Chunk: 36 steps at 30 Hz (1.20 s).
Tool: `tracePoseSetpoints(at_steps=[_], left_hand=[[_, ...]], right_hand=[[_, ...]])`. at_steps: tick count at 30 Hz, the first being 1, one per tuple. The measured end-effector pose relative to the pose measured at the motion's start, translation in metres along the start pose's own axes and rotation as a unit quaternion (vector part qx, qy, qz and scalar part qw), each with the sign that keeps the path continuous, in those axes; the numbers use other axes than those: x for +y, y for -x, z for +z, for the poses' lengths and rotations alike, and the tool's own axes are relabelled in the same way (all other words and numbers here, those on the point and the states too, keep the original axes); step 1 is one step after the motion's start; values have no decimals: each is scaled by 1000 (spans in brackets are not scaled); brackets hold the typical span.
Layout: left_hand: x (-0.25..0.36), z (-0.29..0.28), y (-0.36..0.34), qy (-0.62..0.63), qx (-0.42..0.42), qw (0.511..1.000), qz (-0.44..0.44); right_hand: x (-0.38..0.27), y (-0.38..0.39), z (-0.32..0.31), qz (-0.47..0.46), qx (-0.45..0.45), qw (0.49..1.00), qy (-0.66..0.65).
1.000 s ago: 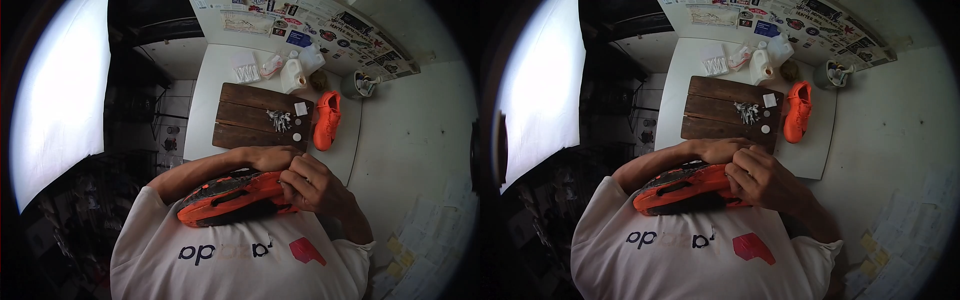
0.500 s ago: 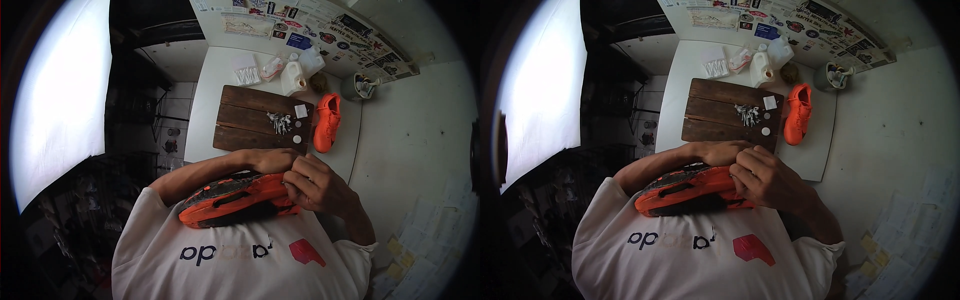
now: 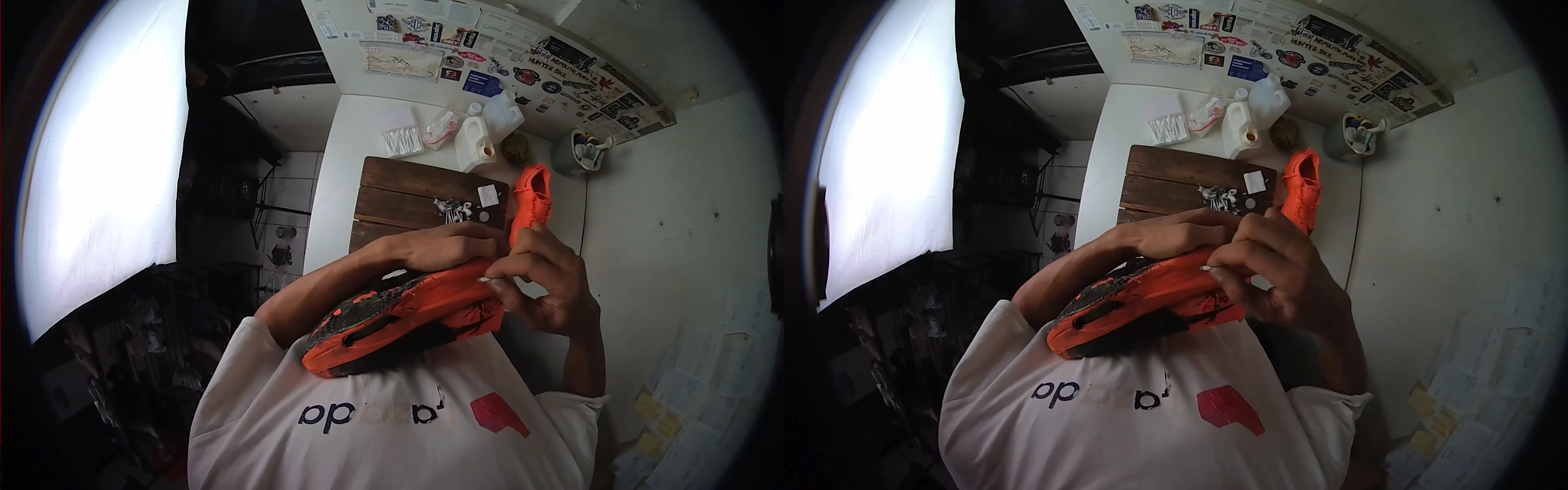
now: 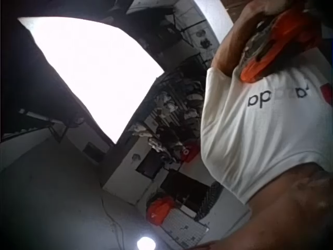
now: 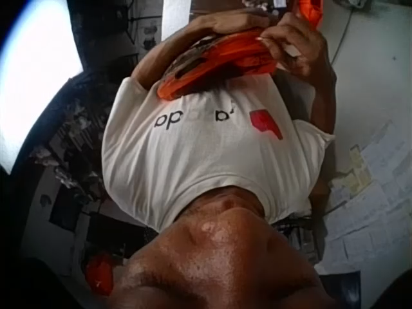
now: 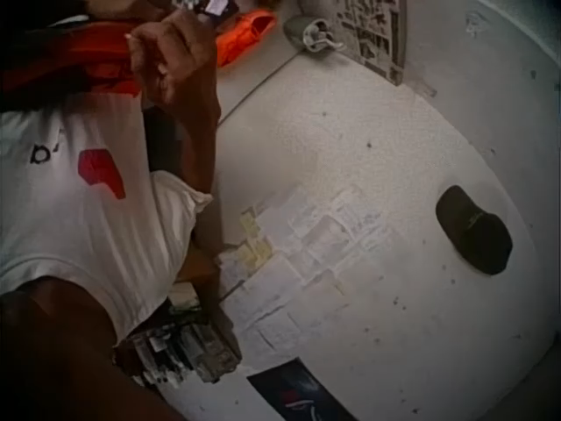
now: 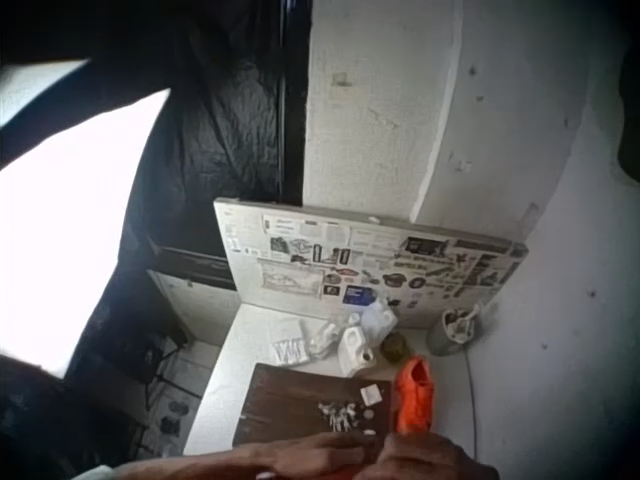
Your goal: The recorder is repairing a bright orange soccer shoe by applying adhesive with a cotton swab.
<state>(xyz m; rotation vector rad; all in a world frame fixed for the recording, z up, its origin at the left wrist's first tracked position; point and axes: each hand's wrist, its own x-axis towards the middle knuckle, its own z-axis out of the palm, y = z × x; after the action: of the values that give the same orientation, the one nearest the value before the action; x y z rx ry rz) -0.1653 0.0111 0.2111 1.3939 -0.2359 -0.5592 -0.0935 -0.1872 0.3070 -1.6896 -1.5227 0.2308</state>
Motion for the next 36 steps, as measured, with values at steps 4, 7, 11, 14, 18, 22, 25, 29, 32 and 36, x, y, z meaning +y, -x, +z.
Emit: tracePoseSetpoints(at_steps=[4,7,11,14,18,22,25,29,32,36], left_hand=[[57,-27,-4,-75,103,989,69],[89,-33,-7,-195,224,936,186],[95,-23,-7,-193,320,902,217],[81,-19,-10,-203,310,908,198],[82,-20,-10,-199,321,903,206],[77,-24,-13,-201,309,907,203],[71,-23,-17,-174,305,917,189],[57,-27,-20,-166,330,912,180],[60,-29,-21,-175,291,923,182],[47,-30,-26,-135,307,928,162]], right_hand=[[-2,1,-29,43,58,996,46],[9,-12,-38,51,84,994,43],[6,-35,-56,67,52,993,83],[2,-43,-54,-14,-13,987,162],[11,-50,-55,-27,-48,985,166],[12,-47,-35,-56,-35,989,134],[8,-45,-22,-86,-60,988,116],[22,-46,-33,-47,-35,985,165],[21,-40,-21,-53,-43,989,133],[26,-44,-19,-62,-47,989,125]])
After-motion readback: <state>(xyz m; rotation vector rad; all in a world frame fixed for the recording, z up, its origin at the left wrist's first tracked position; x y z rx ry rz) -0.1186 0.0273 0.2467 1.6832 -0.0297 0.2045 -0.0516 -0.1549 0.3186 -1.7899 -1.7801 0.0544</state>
